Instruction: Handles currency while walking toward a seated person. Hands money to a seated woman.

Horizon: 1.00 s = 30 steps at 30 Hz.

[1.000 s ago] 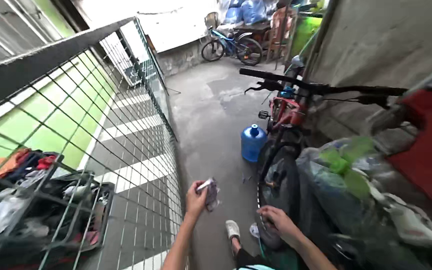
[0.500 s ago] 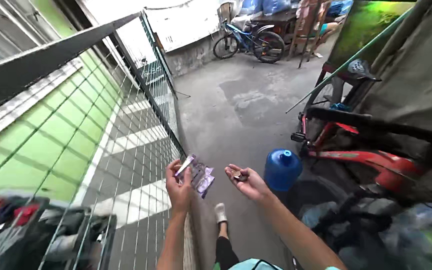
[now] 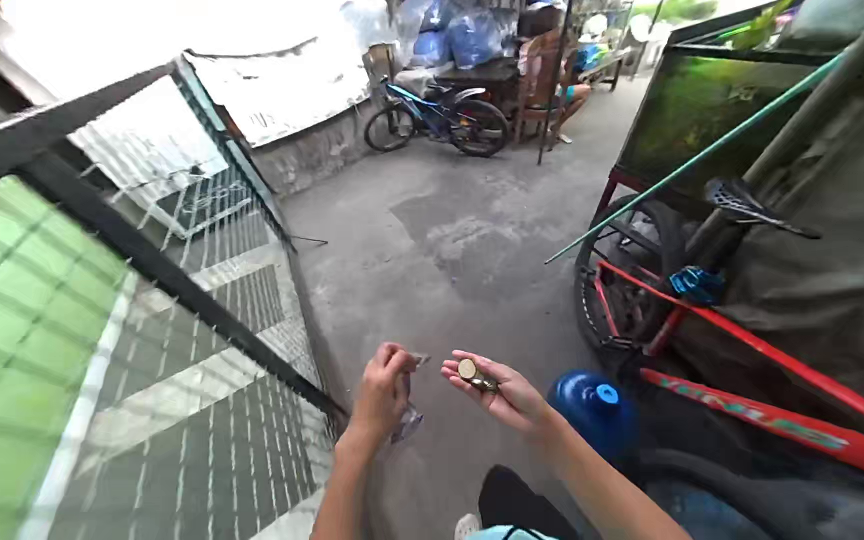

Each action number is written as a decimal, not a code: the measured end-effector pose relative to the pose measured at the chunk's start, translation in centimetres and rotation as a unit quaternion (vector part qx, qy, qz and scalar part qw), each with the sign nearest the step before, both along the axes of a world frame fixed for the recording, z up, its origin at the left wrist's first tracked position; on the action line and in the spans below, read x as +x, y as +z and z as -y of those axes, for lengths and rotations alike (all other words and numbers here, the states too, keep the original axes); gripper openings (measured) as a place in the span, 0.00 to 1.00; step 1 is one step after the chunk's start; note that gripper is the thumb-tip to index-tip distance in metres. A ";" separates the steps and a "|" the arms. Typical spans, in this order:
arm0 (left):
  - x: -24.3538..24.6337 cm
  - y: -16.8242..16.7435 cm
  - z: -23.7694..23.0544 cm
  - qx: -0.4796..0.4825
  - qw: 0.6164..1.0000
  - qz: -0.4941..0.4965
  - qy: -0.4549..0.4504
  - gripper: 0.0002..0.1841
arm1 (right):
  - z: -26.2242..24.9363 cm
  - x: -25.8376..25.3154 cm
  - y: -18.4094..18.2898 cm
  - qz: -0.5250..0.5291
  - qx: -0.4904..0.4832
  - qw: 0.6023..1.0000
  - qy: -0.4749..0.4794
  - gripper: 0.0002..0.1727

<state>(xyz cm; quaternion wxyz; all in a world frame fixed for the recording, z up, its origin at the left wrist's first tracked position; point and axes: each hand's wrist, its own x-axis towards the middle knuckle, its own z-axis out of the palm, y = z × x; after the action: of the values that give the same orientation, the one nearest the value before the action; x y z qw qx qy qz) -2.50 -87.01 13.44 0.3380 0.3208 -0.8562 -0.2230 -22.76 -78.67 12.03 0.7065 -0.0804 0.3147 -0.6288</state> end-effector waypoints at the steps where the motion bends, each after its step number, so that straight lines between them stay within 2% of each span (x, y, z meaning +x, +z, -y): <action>1: -1.2 -0.5 2.1 0.019 1.000 0.015 -0.020 0.09 | 1.9 -0.9 -0.3 0.002 0.007 1.000 -0.009 0.23; 5: -6.6 -2.9 10.2 0.044 0.997 0.031 -0.048 0.10 | 10.1 -5.5 -1.8 -0.013 0.032 0.999 -0.011 0.34; 11: -16.4 -5.9 24.5 -0.050 0.998 -0.003 0.036 0.13 | 23.4 -13.7 -2.9 -0.010 0.008 1.000 0.022 0.39; 15: -22.5 -4.3 34.4 -0.080 0.996 -0.029 0.013 0.14 | 32.3 -19.0 -1.9 0.007 0.010 0.999 0.033 0.40; 19: -28.4 -2.9 40.8 -0.060 0.998 -0.005 -0.020 0.13 | 39.4 -23.4 -1.0 -0.023 0.054 0.998 0.014 0.38; 25: -37.5 -2.5 51.4 -0.075 0.993 0.030 -0.087 0.26 | 49.7 -31.2 -0.3 -0.046 0.045 0.997 -0.036 0.37; 30: -46.4 -1.9 63.2 -0.086 0.985 0.058 -0.134 0.30 | 59.7 -39.6 -0.7 -0.035 0.041 0.997 -0.058 0.36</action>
<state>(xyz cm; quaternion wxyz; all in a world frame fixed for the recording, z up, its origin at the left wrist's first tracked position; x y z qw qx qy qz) -48.86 -150.26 11.58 0.2807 0.1849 -0.9259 -0.1726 -62.35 -138.33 11.33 0.6601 -0.0550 0.3688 -0.6521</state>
